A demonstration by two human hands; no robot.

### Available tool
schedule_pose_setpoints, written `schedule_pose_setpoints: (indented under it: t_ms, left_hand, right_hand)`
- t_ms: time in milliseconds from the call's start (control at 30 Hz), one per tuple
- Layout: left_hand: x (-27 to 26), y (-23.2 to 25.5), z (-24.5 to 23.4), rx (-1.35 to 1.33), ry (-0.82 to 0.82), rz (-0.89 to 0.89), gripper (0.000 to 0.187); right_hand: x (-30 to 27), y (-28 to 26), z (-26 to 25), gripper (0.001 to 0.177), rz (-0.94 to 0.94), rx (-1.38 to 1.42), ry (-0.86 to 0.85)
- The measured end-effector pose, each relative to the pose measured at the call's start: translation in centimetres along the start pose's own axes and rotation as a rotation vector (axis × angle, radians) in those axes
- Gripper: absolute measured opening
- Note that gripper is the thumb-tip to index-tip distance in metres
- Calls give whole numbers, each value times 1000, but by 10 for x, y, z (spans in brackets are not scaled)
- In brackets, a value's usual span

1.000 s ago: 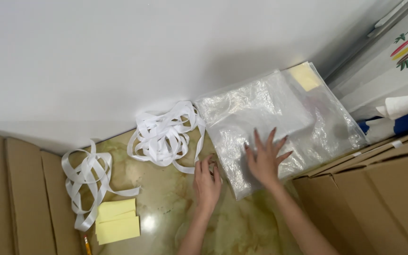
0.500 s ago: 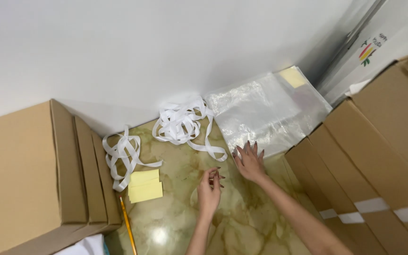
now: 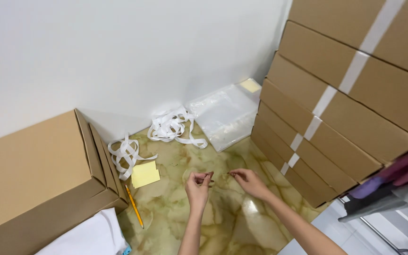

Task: The person unties a ribbon from a cardboard box, removes a shirt from the box, puts the shirt inside a plastic bag, and then arranges a stack of tied boxes on the floor.

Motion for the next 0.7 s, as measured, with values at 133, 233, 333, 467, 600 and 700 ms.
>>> schedule_pose_setpoints:
  t_ms: [133,233,333,467,600,700]
  left_hand:
    - [-26,9,23,-75,-11,-19,33]
    - [-39,8,41,-75,-11,14,31]
    - [-59,15,68,-129,-104,89,17]
    - [-114,53,110,-65,-97,136,25]
    - [-152,68,165,-112,-132,194,31]
    - [-174,91,212,-181,-184,219,32]
  right_hand:
    - [-51,-12,-24,34,-20,-52,9]
    - [-86,-17,-46,36,24,22,16]
    - [-114,-7,-71,39,-14,8,14]
    - [-154,14,-114,34,-122,-18,54]
    - [-193,35,-168,34,-166,-46,91]
    - [-232,11,-220,33,-297,-41,169]
Point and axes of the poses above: each hand's wrist, its own x-axis towards the middle knuckle, its own z-axis out of the palm, y = z × x, the point moved 2 cm from there along x, towards the middle knuckle, and after that the axes turned 1 degree about -y, right-handed, at the moved point
